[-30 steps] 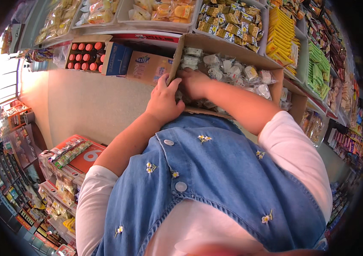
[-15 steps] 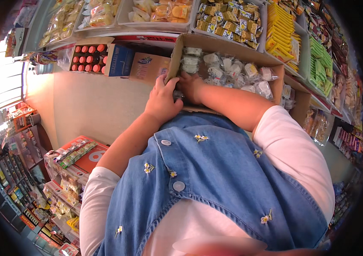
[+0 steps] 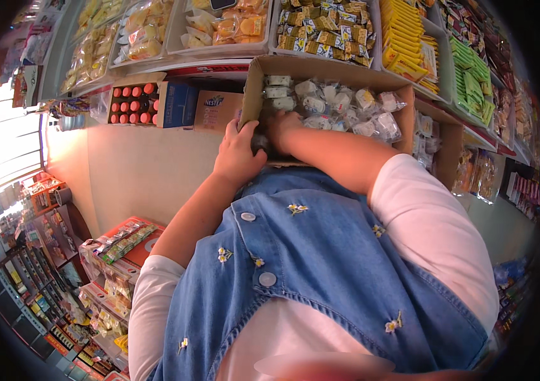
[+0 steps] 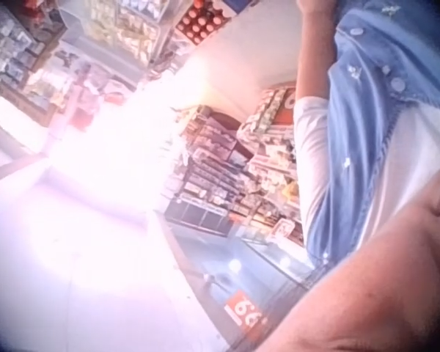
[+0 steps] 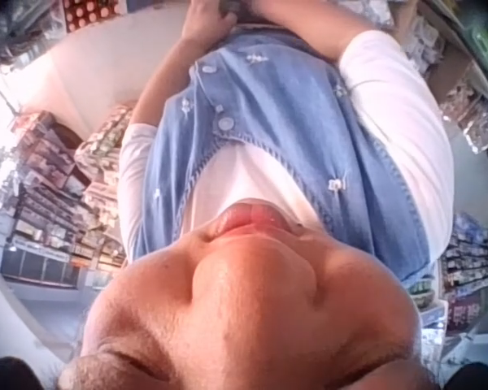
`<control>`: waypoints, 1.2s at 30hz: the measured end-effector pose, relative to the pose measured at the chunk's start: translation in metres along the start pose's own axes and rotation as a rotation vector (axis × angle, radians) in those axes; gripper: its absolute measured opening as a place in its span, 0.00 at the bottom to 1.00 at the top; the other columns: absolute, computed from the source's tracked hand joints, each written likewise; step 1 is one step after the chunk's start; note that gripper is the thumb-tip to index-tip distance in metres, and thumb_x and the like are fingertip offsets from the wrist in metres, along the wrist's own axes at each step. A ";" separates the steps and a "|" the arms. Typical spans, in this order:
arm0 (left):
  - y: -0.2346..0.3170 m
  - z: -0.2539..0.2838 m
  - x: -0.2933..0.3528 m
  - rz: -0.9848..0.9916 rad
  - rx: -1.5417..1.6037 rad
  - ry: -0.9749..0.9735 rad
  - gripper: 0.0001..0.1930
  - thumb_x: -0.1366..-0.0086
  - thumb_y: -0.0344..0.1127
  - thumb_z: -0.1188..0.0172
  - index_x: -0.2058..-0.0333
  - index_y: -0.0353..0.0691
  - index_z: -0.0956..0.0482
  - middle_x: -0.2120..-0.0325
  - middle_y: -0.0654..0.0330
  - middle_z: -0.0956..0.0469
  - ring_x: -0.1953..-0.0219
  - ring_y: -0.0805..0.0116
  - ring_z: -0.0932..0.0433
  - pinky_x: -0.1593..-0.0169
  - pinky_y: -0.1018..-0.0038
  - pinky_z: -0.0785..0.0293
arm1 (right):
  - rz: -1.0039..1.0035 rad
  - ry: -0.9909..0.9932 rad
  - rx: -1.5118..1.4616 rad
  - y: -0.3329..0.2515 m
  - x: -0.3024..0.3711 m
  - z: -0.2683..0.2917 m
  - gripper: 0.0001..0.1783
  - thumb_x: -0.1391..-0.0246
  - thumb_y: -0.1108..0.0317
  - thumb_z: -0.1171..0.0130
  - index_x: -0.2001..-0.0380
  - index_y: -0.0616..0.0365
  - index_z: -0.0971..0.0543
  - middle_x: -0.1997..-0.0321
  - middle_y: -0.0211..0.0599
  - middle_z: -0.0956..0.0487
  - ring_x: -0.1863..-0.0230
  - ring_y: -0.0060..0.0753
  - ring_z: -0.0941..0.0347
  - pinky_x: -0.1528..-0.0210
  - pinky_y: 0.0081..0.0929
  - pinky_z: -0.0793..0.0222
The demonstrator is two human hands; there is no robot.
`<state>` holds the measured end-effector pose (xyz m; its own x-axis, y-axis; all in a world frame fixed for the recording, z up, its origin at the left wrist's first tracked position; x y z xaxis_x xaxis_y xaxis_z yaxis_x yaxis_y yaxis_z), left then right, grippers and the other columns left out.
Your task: Sorting through a box of small individually wrapped snacks in a store aisle.
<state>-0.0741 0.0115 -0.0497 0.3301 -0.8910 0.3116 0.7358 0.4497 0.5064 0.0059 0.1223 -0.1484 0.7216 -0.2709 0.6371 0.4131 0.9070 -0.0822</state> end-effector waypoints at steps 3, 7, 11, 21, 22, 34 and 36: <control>0.002 0.002 -0.001 -0.011 0.016 -0.001 0.32 0.47 0.33 0.39 0.41 0.43 0.33 0.40 0.41 0.41 0.42 0.38 0.34 0.39 0.58 0.33 | 0.044 0.019 -0.068 0.021 0.021 0.004 0.28 0.58 0.61 0.31 0.50 0.50 0.20 0.46 0.33 0.23 0.40 0.45 0.33 0.51 0.46 0.29; 0.002 0.002 0.000 0.013 0.007 -0.009 0.32 0.48 0.34 0.38 0.42 0.43 0.32 0.39 0.42 0.42 0.40 0.38 0.36 0.37 0.58 0.36 | 0.047 0.069 0.086 0.078 0.092 0.018 0.21 0.58 0.65 0.35 0.55 0.48 0.18 0.52 0.31 0.22 0.46 0.41 0.30 0.51 0.41 0.29; 0.021 0.010 0.002 -0.227 -0.447 0.243 0.32 0.50 0.37 0.36 0.43 0.46 0.30 0.38 0.45 0.42 0.38 0.45 0.37 0.35 0.61 0.42 | 0.027 0.258 -0.072 0.140 0.151 0.004 0.21 0.60 0.76 0.40 0.58 0.51 0.20 0.52 0.35 0.26 0.49 0.45 0.32 0.51 0.43 0.30; 0.078 -0.002 -0.072 -0.281 -0.840 -0.572 0.23 0.48 0.32 0.37 0.51 0.39 0.25 0.54 0.52 0.27 0.47 0.53 0.25 0.49 0.59 0.27 | -0.008 1.177 -0.913 0.146 0.164 -0.006 0.25 0.59 0.75 0.34 0.53 0.53 0.25 0.47 0.39 0.32 0.45 0.44 0.33 0.42 0.36 0.33; 0.076 -0.011 -0.076 -0.283 -0.862 -0.623 0.25 0.47 0.33 0.37 0.49 0.39 0.28 0.54 0.50 0.27 0.48 0.51 0.24 0.51 0.58 0.25 | -0.016 1.255 -1.137 0.143 0.166 -0.006 0.24 0.57 0.75 0.34 0.53 0.53 0.25 0.46 0.38 0.32 0.46 0.43 0.33 0.42 0.34 0.34; 0.042 -0.074 -0.123 -0.055 -0.567 -0.699 0.36 0.47 0.48 0.35 0.40 0.46 0.34 0.50 0.46 0.26 0.43 0.47 0.28 0.40 0.63 0.32 | 0.123 1.148 -2.403 0.159 0.168 -0.029 0.23 0.44 0.74 0.40 0.45 0.55 0.30 0.55 0.31 0.25 0.58 0.22 0.29 0.57 0.23 0.30; 0.033 -0.077 -0.117 -0.051 -0.507 -0.636 0.34 0.47 0.50 0.34 0.42 0.46 0.31 0.52 0.46 0.24 0.43 0.48 0.29 0.39 0.64 0.33 | 0.126 1.051 -2.407 0.162 0.168 -0.028 0.23 0.44 0.75 0.42 0.45 0.55 0.30 0.53 0.34 0.26 0.54 0.27 0.29 0.51 0.26 0.30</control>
<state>-0.0431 0.1257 -0.1320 0.0024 -0.6352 0.7723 0.9693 0.1913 0.1544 0.2095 0.2146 -0.0762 0.3840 -0.8782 0.2850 -0.5182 -0.4605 -0.7207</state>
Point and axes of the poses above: each hand's wrist, its own x-axis away from the middle knuckle, its own z-axis out of the back of the hand, y = z × x, the point moved 1 cm from there along -x, towards the middle knuckle
